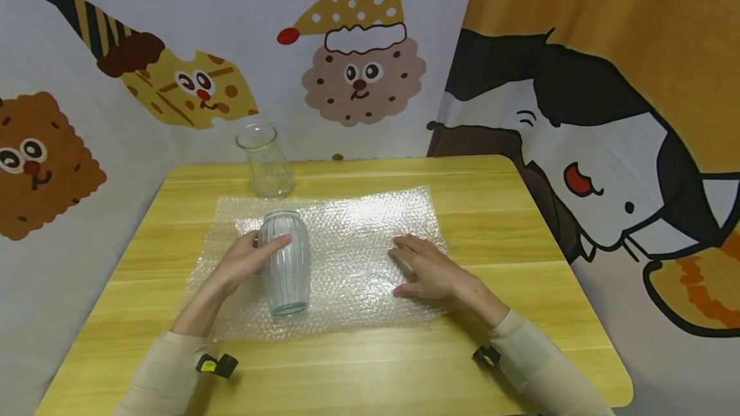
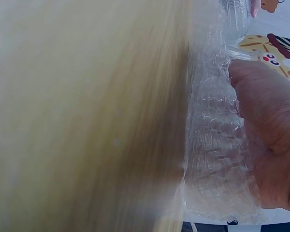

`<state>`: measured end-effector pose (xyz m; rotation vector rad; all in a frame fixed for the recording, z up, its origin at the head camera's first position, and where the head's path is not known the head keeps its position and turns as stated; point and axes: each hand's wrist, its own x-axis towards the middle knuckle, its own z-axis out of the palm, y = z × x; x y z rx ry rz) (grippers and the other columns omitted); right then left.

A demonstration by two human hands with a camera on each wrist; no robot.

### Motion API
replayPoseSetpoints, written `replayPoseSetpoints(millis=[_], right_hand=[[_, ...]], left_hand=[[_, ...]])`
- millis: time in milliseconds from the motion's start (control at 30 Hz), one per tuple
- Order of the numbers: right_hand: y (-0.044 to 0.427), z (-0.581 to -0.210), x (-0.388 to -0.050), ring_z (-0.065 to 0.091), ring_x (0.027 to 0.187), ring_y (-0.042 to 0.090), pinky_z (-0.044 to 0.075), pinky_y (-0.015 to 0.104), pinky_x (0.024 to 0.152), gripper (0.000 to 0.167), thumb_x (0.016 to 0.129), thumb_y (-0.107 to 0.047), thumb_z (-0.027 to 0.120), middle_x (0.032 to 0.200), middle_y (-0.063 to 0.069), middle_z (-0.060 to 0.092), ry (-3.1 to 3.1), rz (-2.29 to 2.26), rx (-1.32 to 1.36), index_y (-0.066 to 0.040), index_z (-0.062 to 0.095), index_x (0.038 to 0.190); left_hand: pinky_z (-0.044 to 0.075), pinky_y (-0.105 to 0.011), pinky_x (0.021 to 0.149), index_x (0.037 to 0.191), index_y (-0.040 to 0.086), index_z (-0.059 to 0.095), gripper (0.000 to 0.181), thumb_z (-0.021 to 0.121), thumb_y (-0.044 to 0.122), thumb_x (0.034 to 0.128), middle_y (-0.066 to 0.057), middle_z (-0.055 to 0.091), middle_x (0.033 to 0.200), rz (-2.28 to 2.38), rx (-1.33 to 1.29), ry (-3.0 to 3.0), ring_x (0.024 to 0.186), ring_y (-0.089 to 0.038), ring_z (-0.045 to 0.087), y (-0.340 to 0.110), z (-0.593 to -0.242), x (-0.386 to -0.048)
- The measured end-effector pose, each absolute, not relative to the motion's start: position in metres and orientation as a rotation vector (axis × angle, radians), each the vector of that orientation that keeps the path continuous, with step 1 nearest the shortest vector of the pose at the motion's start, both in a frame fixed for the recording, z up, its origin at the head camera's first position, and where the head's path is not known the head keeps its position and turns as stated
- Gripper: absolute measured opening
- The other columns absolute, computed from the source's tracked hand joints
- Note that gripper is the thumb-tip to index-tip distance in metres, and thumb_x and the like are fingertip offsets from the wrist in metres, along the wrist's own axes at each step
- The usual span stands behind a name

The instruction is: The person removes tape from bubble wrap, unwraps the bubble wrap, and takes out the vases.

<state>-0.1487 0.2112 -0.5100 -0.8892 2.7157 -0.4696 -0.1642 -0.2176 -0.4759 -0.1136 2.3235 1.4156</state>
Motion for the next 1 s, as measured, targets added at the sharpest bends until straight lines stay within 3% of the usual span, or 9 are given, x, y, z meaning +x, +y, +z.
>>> replayPoseSetpoints(millis=[300,667,1000], right_hand=[[0.2110,-0.5100,-0.1486,0.033,0.171,0.049,0.025,0.072,0.140,0.092,0.094,-0.055,0.087,0.183,0.022,0.035,2.724,-0.463,-0.899,-0.008,0.053,0.166],[0.2115,-0.5090,-0.1482,0.032,0.171,0.048,0.025,0.072,0.141,0.093,0.094,-0.055,0.088,0.183,0.022,0.034,2.717,-0.466,-0.895,-0.008,0.053,0.166],[0.2113,-0.5093,-0.1480,0.032,0.171,0.048,0.024,0.072,0.141,0.093,0.094,-0.056,0.087,0.184,0.022,0.034,2.712,-0.465,-0.887,-0.009,0.052,0.167]], left_hand=[[0.053,-0.066,0.126,0.173,-0.011,0.024,0.117,0.067,0.073,0.1038,-0.038,0.051,0.164,1.357,-0.147,2.347,0.151,-0.053,0.057,-0.2182,-0.4743,-0.1658],[0.060,-0.059,0.120,0.173,-0.009,0.026,0.114,0.067,0.072,0.1045,-0.035,0.057,0.161,1.384,-0.145,2.348,0.144,-0.048,0.064,-0.2163,-0.4767,-0.1656],[0.054,-0.064,0.125,0.173,-0.008,0.026,0.113,0.066,0.073,0.1048,-0.036,0.053,0.164,1.392,-0.151,2.351,0.149,-0.051,0.059,-0.2166,-0.4796,-0.1656]])
